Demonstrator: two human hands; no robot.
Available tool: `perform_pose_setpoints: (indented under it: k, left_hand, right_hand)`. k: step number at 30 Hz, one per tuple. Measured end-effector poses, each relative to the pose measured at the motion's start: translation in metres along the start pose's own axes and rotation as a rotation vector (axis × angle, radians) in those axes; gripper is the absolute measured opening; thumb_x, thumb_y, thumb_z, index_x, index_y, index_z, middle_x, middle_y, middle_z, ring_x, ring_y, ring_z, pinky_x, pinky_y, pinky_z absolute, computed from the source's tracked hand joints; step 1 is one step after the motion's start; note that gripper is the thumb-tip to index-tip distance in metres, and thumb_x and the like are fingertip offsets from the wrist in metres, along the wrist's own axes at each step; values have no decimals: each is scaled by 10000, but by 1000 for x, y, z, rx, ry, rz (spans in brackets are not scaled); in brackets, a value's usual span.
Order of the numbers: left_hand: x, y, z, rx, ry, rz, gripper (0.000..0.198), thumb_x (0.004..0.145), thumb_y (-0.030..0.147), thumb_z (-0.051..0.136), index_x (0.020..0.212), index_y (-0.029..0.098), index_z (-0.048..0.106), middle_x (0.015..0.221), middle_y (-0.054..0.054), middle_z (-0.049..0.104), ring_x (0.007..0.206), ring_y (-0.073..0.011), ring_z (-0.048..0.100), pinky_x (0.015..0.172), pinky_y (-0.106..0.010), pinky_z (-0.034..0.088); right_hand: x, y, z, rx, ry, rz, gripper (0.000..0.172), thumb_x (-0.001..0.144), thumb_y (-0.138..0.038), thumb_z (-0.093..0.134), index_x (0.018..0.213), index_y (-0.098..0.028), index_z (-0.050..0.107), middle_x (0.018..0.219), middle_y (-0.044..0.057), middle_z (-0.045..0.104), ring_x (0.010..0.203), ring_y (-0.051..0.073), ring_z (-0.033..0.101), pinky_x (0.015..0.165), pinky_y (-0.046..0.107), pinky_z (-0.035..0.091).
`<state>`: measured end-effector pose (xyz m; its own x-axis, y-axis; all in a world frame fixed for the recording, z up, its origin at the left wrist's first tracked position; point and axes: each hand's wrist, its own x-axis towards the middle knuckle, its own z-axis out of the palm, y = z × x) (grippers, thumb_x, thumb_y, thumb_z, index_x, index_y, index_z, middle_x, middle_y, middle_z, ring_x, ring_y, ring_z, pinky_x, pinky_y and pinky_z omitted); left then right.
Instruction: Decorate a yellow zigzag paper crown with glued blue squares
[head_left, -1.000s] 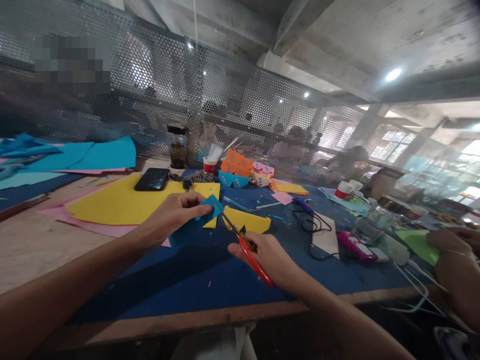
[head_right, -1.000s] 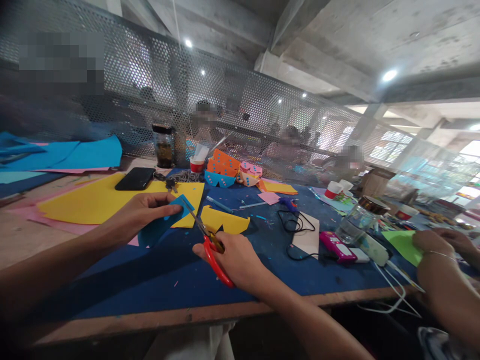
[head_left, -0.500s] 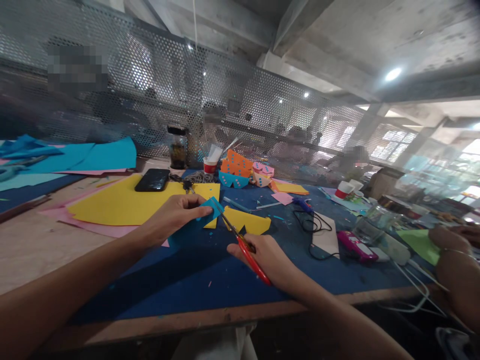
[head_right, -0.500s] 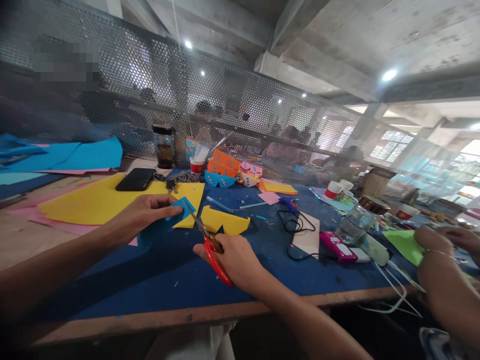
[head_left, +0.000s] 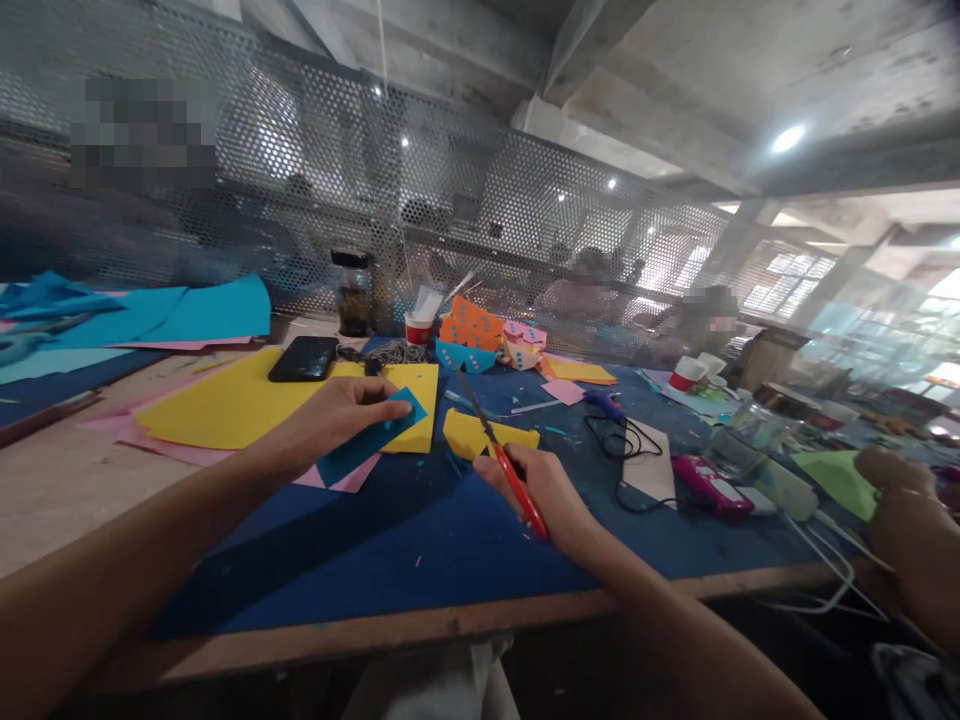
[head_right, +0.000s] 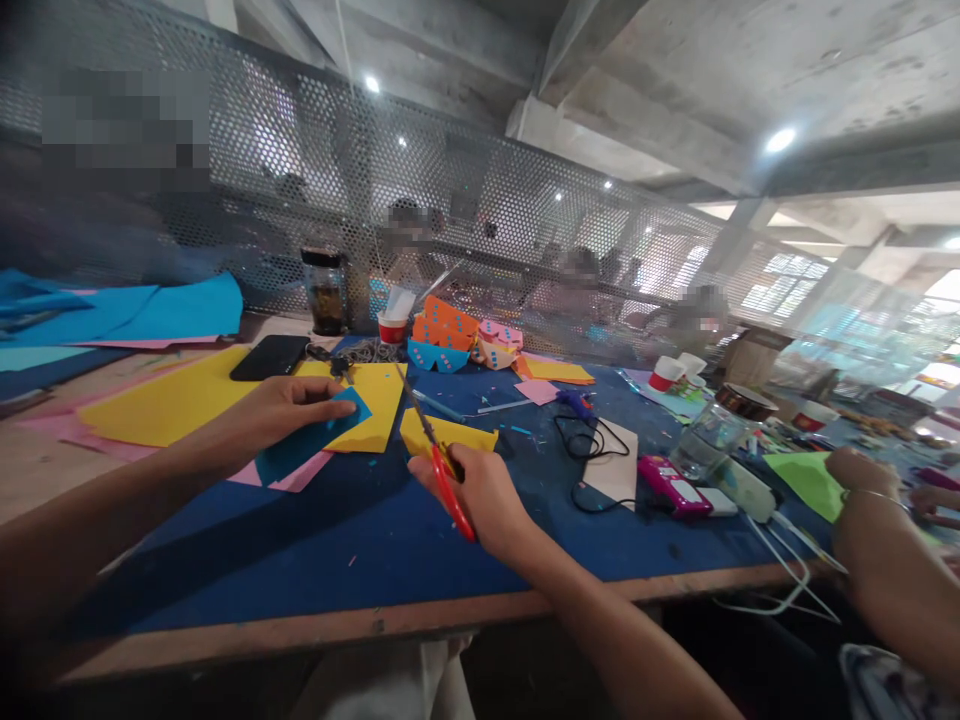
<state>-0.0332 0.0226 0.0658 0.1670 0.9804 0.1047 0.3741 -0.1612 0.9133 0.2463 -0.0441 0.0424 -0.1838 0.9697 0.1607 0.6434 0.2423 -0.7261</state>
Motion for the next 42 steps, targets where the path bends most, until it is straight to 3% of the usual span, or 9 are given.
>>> perform_pose_setpoints:
  k: [4, 7, 10, 12, 14, 16, 19, 23, 42]
  left_hand:
    - [21, -15, -16, 293, 129, 212, 318, 774, 547, 782, 808, 230, 783, 755, -24, 731, 726, -228, 634, 641, -288, 424]
    - [42, -22, -24, 506, 216, 263, 321, 815, 523, 744, 952, 240, 805, 887, -76, 786, 818, -295, 689, 711, -339, 453]
    - [56, -19, -20, 645, 247, 349, 362, 845, 487, 712, 1064, 210, 794, 963, -130, 781, 918, -350, 687, 822, -403, 477]
    - [54, -15, -10, 688, 268, 427, 379, 867, 448, 697, 1140, 196, 769, 1172, -162, 748, 1137, -382, 641, 972, -436, 449]
    - [45, -12, 6, 728, 208, 546, 297, 949, 436, 610, 1012, 191, 765, 1128, -152, 738, 1144, -354, 637, 994, -423, 444]
    - [32, -12, 23, 733, 7, 659, 306, 1006, 423, 552, 905, 207, 743, 993, -110, 735, 1028, -303, 667, 908, -381, 470]
    - [16, -19, 43, 714, -171, 764, 247, 1013, 296, 526, 1026, 228, 763, 1059, -100, 737, 1030, -278, 679, 913, -371, 482]
    - [11, -28, 52, 767, -217, 768, 283, 986, 212, 533, 1154, 230, 760, 1092, -106, 730, 1017, -279, 688, 877, -371, 503]
    - [17, -39, 59, 791, -194, 735, 214, 999, 191, 493, 966, 193, 704, 1046, -96, 697, 982, -263, 673, 851, -366, 512]
  right_hand:
    - [1, 8, -19, -74, 118, -4, 521, 952, -671, 590, 708, -217, 518, 636, -36, 510, 594, 126, 428, 565, 247, 296]
    - [3, 21, -31, -243, 242, -20, 528, 955, -677, 591, 700, -229, 480, 638, -33, 512, 603, 133, 395, 585, 257, 279]
    - [7, 38, -38, -352, 326, 8, 522, 985, -676, 545, 711, -236, 483, 641, -24, 536, 597, 142, 387, 600, 264, 273]
    - [10, 48, -40, -393, 362, 34, 523, 990, -684, 532, 716, -240, 488, 644, -18, 550, 594, 147, 398, 607, 269, 267]
    - [11, 56, -41, -414, 392, 45, 526, 992, -690, 526, 720, -241, 492, 648, -12, 562, 596, 152, 416, 614, 274, 261]
    - [12, 60, -43, -423, 415, 41, 524, 996, -689, 521, 726, -241, 500, 654, -6, 575, 603, 158, 437, 619, 280, 255]
    - [12, 59, -44, -429, 433, 36, 527, 1000, -690, 519, 728, -239, 508, 660, 4, 597, 610, 163, 464, 620, 288, 247]
    - [12, 57, -43, -430, 431, 27, 530, 1008, -688, 513, 731, -236, 525, 672, 17, 634, 615, 167, 503, 616, 290, 248]
    - [12, 54, -44, -592, 389, 100, 497, 1044, -669, 478, 898, -233, 668, 891, 75, 796, 825, 243, 730, 652, 296, 318]
